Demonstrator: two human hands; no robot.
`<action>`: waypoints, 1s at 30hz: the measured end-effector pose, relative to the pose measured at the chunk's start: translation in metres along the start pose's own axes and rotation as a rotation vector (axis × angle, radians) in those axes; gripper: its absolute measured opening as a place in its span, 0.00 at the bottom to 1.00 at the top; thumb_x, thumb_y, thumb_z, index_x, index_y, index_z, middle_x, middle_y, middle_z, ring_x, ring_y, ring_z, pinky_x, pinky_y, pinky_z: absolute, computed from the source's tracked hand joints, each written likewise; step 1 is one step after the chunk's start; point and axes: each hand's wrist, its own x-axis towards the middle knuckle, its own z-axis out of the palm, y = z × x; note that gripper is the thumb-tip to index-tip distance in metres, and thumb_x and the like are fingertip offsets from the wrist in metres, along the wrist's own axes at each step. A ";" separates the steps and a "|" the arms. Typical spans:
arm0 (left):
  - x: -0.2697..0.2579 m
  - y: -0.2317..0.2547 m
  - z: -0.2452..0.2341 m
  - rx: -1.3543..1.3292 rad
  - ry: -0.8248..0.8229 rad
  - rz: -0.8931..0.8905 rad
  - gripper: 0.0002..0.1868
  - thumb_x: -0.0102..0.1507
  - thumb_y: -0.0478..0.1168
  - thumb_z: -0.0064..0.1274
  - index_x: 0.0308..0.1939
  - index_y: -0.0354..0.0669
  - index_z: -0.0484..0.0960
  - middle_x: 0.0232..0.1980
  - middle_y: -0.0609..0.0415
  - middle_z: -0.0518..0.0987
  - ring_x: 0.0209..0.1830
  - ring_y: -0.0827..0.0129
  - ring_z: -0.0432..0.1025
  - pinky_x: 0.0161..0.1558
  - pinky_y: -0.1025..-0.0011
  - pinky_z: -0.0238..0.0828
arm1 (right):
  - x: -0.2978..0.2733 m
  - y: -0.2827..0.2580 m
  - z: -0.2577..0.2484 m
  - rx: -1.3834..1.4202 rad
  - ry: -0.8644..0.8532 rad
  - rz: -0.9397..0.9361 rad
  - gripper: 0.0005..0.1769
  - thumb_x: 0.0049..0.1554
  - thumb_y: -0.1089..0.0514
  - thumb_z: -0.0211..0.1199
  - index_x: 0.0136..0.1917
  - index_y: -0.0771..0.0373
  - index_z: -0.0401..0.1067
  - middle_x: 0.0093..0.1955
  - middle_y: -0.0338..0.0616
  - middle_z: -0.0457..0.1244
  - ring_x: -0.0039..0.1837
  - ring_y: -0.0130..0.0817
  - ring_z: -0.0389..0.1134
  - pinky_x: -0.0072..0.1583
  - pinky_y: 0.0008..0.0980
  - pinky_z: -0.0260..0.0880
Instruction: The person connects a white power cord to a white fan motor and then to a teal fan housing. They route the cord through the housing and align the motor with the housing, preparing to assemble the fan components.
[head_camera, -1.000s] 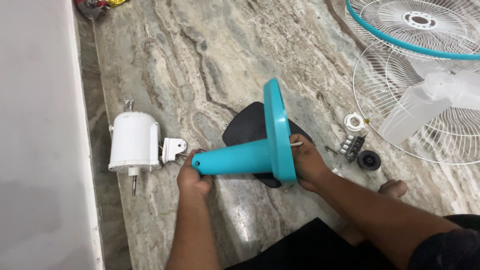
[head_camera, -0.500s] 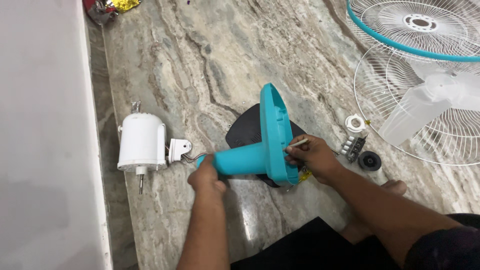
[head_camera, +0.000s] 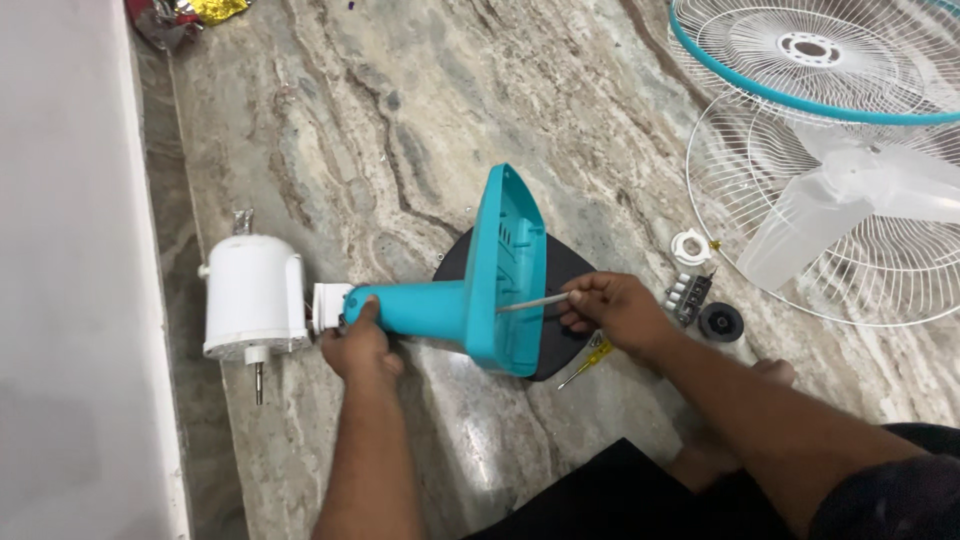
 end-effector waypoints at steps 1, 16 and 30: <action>0.006 0.002 0.002 -0.018 -0.020 0.000 0.31 0.55 0.27 0.65 0.62 0.32 0.73 0.58 0.44 0.81 0.51 0.59 0.78 0.53 0.63 0.77 | -0.001 -0.002 0.003 -0.057 0.012 0.010 0.11 0.61 0.61 0.60 0.55 0.67 0.76 0.44 0.45 0.73 0.43 0.29 0.74 0.48 0.28 0.77; 0.049 0.014 -0.026 0.178 -0.075 -0.125 0.20 0.70 0.44 0.48 0.57 0.30 0.79 0.44 0.36 0.77 0.40 0.49 0.66 0.38 0.53 0.61 | -0.020 -0.009 0.041 -0.126 -0.096 0.167 0.09 0.58 0.60 0.65 0.46 0.69 0.79 0.39 0.46 0.72 0.40 0.28 0.73 0.45 0.27 0.75; -0.212 -0.013 -0.033 0.235 -0.481 -0.693 0.11 0.66 0.47 0.55 0.47 0.48 0.82 0.38 0.61 0.78 0.30 0.74 0.68 0.26 0.75 0.60 | -0.041 -0.010 0.052 -0.107 -0.138 0.228 0.11 0.60 0.56 0.61 0.46 0.67 0.76 0.40 0.47 0.70 0.41 0.32 0.72 0.46 0.31 0.75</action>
